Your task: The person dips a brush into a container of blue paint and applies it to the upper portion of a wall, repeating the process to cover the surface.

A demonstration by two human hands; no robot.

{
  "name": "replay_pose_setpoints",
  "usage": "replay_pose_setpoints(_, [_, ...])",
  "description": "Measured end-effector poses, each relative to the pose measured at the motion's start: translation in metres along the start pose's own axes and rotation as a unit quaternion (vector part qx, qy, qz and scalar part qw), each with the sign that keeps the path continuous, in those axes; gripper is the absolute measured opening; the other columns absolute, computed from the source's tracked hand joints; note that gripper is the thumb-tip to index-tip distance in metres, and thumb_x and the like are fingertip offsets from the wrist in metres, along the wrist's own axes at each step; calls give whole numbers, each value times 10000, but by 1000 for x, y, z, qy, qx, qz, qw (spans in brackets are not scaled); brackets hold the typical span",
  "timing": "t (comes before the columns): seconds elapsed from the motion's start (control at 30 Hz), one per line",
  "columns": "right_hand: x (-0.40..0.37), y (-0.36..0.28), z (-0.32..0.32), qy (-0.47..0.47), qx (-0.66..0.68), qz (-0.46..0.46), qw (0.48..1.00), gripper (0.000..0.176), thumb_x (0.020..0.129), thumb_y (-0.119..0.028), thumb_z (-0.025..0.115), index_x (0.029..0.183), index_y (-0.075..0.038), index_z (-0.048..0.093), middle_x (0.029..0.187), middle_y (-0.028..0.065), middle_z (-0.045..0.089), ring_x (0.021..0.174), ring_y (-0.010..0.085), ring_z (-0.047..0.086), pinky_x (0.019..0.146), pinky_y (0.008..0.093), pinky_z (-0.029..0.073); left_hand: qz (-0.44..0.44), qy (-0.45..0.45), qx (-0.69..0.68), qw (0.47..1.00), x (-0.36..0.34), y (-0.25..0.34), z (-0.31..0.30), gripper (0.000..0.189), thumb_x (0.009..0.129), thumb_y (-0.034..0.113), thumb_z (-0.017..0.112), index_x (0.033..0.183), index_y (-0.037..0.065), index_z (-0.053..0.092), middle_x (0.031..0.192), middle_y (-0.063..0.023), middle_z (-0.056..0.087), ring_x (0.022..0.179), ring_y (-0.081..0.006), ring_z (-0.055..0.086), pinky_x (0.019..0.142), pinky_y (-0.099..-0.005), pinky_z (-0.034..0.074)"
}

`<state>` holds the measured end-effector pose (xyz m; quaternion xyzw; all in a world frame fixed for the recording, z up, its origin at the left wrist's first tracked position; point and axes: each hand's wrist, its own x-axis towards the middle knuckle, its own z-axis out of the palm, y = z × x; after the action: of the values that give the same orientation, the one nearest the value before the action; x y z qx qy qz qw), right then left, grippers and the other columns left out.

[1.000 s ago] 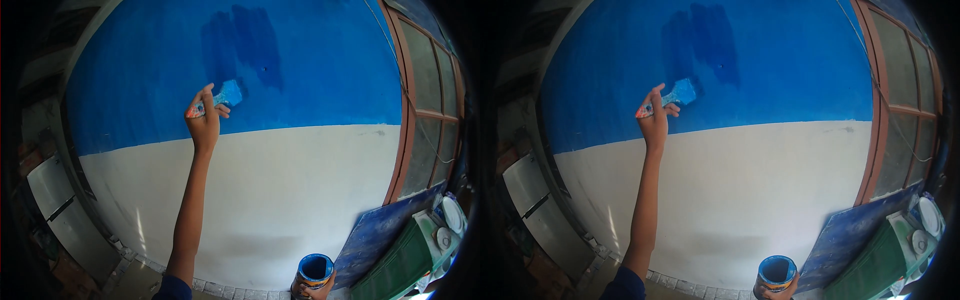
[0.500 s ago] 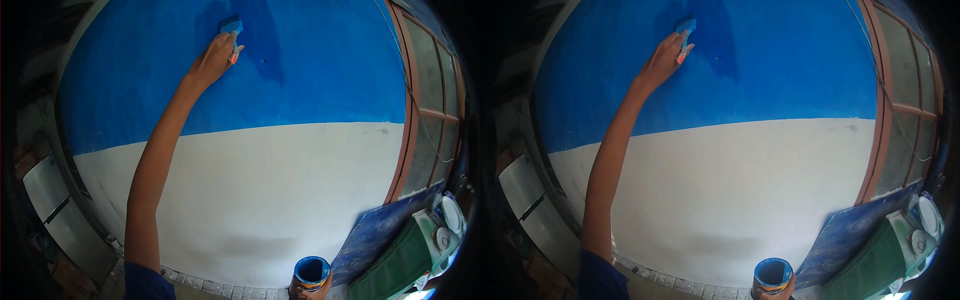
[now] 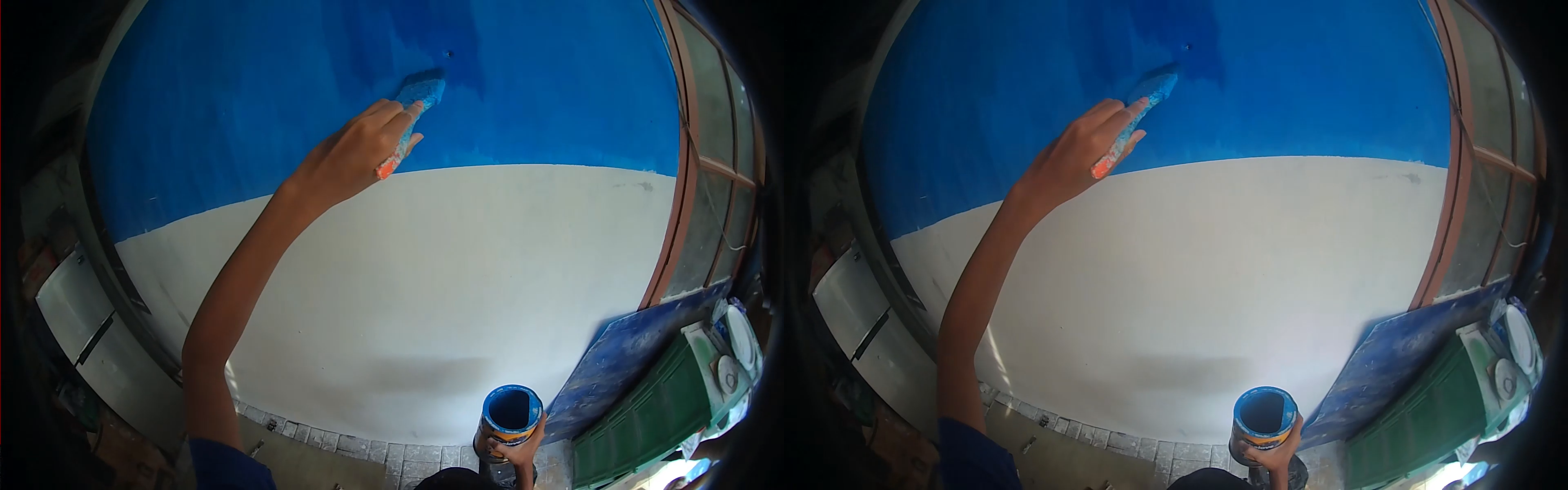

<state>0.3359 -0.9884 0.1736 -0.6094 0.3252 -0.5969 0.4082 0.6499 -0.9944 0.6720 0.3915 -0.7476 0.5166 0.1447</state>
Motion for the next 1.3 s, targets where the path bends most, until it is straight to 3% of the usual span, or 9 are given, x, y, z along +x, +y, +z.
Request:
replay_pose_setpoints(0.13, [-3,-17,21,13,3,-10,1000,1024,490,-431,929,1266,-3,416,1123,129,593,1017,244,634,878,380,519,-11,154,19,988,-13,-34,-16,401,934,109,661,1311,1,577,909,-130,624,689,-182,581,551,-287,522])
replay_pose_setpoints(0.3, [-24,-24,41,56,-4,-33,998,1041,467,-398,932,1282,5,426,1141,149,618,1040,264,645,914,403,507,-162,117,-28,979,-26,-66,-19,361,956,100,631,1288,-35,583,819,-116,585,648,-156,562,518,-287,475])
replay_pose_setpoints(0.53, [-83,-51,49,139,-63,-52,987,1067,477,-371,952,1316,-17,394,1175,146,613,1085,261,642,937,403,515,-77,174,-80,978,-69,-38,40,314,979,89,593,1271,-25,604,854,-96,627,626,-130,537,530,-249,457])
replay_pose_setpoints(0.63, [-114,-68,48,202,-80,-44,975,1073,483,-378,948,1325,-19,387,1191,149,609,1096,266,636,958,409,503,-43,310,-136,940,-81,-14,57,309,1017,177,543,1243,-19,621,936,-102,659,684,-137,579,541,-231,453])
replay_pose_setpoints(0.7, [-132,-87,46,240,-88,-14,967,1075,485,-387,944,1324,-16,382,1203,151,599,1115,271,623,980,410,486,-301,319,-381,814,-98,26,65,390,1047,292,464,1245,-12,607,1020,-123,666,773,-166,629,541,-243,455])
replay_pose_setpoints(0.77, [-151,-94,39,275,-109,-14,955,1077,484,-393,943,1322,-15,383,1200,151,595,1113,271,621,977,409,485,-387,341,-489,704,-111,76,65,468,1050,376,409,1267,-3,577,1010,-128,658,840,-171,642,548,-252,444])
replay_pose_setpoints(0.9, [-201,-115,25,385,-226,6,895,1101,475,-408,943,1332,-7,380,1187,148,587,1101,266,616,966,401,481,-415,217,-751,466,-171,187,82,456,1043,451,400,1321,89,423,1008,-60,577,1002,-167,558,520,-221,357])
replay_pose_setpoints(1.1, [-247,-141,26,471,-288,74,831,1114,463,-407,948,1328,12,384,1189,157,584,1099,259,612,967,401,480,-510,-22,-850,128,-246,349,61,366,1007,510,466,1146,173,493,967,-76,603,952,-159,574,505,-221,370])
replay_pose_setpoints(1.3, [-247,-131,27,484,-297,72,820,1082,467,-411,944,1307,8,404,1166,158,597,1075,273,626,948,401,490,-442,-93,-885,111,-285,359,39,348,1015,505,439,1124,175,459,1033,-105,592,969,-204,584,604,-226,436])
